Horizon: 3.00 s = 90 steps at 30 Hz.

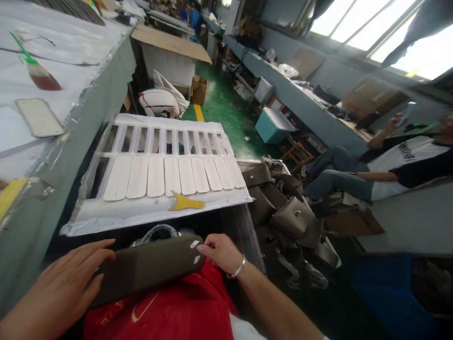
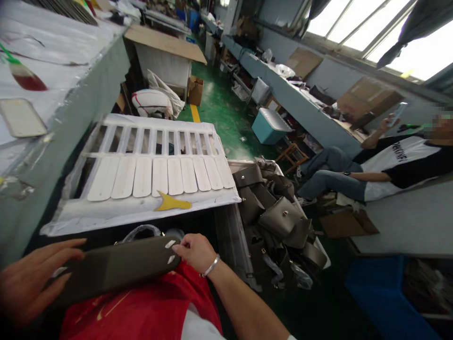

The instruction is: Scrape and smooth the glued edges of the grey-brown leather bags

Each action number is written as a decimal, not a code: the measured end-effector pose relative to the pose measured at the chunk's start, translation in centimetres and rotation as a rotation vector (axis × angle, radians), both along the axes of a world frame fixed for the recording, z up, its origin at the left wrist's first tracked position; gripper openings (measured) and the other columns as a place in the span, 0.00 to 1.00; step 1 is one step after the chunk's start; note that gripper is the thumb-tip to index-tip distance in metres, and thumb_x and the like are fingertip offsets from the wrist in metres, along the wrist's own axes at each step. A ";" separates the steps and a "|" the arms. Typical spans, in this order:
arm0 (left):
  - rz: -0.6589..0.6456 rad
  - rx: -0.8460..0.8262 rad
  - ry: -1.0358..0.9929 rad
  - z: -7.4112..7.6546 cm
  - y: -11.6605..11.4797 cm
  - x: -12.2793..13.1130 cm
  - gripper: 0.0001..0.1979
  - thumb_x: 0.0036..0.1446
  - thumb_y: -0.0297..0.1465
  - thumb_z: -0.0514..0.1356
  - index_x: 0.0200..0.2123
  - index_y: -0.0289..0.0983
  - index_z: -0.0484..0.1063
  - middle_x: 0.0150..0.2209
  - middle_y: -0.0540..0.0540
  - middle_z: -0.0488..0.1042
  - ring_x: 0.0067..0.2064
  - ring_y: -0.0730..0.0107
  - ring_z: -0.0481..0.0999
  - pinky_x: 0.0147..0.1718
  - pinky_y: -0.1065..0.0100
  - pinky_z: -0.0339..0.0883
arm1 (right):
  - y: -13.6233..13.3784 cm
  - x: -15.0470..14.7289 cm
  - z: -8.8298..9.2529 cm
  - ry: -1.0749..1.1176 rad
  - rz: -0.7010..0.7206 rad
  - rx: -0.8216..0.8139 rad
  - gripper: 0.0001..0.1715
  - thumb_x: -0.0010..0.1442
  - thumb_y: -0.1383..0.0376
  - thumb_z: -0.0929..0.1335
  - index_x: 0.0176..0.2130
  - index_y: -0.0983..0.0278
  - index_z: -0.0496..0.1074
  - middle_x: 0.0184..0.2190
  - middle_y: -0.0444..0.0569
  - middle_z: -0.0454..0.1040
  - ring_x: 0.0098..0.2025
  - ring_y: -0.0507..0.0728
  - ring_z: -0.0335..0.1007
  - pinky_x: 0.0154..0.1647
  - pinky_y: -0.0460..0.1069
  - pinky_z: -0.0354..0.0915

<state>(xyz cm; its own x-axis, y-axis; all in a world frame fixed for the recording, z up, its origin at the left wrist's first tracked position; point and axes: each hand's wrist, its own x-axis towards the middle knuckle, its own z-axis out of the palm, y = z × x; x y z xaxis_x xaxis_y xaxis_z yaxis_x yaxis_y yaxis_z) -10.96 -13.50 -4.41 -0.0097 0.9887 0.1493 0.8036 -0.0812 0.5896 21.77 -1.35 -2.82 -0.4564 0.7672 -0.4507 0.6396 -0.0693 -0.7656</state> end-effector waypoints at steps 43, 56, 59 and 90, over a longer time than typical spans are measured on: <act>-0.418 -0.012 0.191 0.7 5.9 14.4 0.21 0.48 0.33 0.61 0.46 0.37 0.65 0.54 0.40 0.63 0.53 0.54 0.63 0.51 0.53 0.58 | 0.7 0.2 1.4 -0.118 0.136 0.204 0.14 0.52 0.59 0.67 0.21 0.65 0.68 0.18 0.41 0.67 0.21 0.46 0.58 0.21 0.43 0.46; -0.441 -0.105 0.254 1.8 6.0 14.9 0.25 0.44 0.36 0.65 0.47 0.40 0.67 0.56 0.36 0.61 0.55 0.47 0.62 0.53 0.45 0.53 | 0.9 0.2 0.4 -0.147 0.095 0.190 0.15 0.49 0.56 0.68 0.24 0.64 0.63 0.20 0.40 0.66 0.22 0.48 0.58 0.22 0.43 0.49; -0.397 -0.063 0.190 3.3 4.8 13.1 0.28 0.43 0.43 0.65 0.48 0.41 0.65 0.57 0.38 0.61 0.57 0.49 0.60 0.55 0.44 0.49 | 0.7 0.1 -0.2 -0.105 0.053 0.171 0.14 0.50 0.57 0.67 0.27 0.63 0.61 0.21 0.40 0.63 0.23 0.49 0.58 0.23 0.44 0.52; 0.478 -0.448 -0.543 1.8 -3.2 -1.6 0.16 0.47 0.42 0.58 0.19 0.35 0.63 0.19 0.54 0.62 0.24 0.74 0.60 0.22 0.73 0.51 | 0.6 -2.6 -0.7 -0.087 -0.049 -0.087 0.19 0.46 0.49 0.65 0.26 0.61 0.59 0.17 0.39 0.59 0.18 0.50 0.54 0.18 0.45 0.51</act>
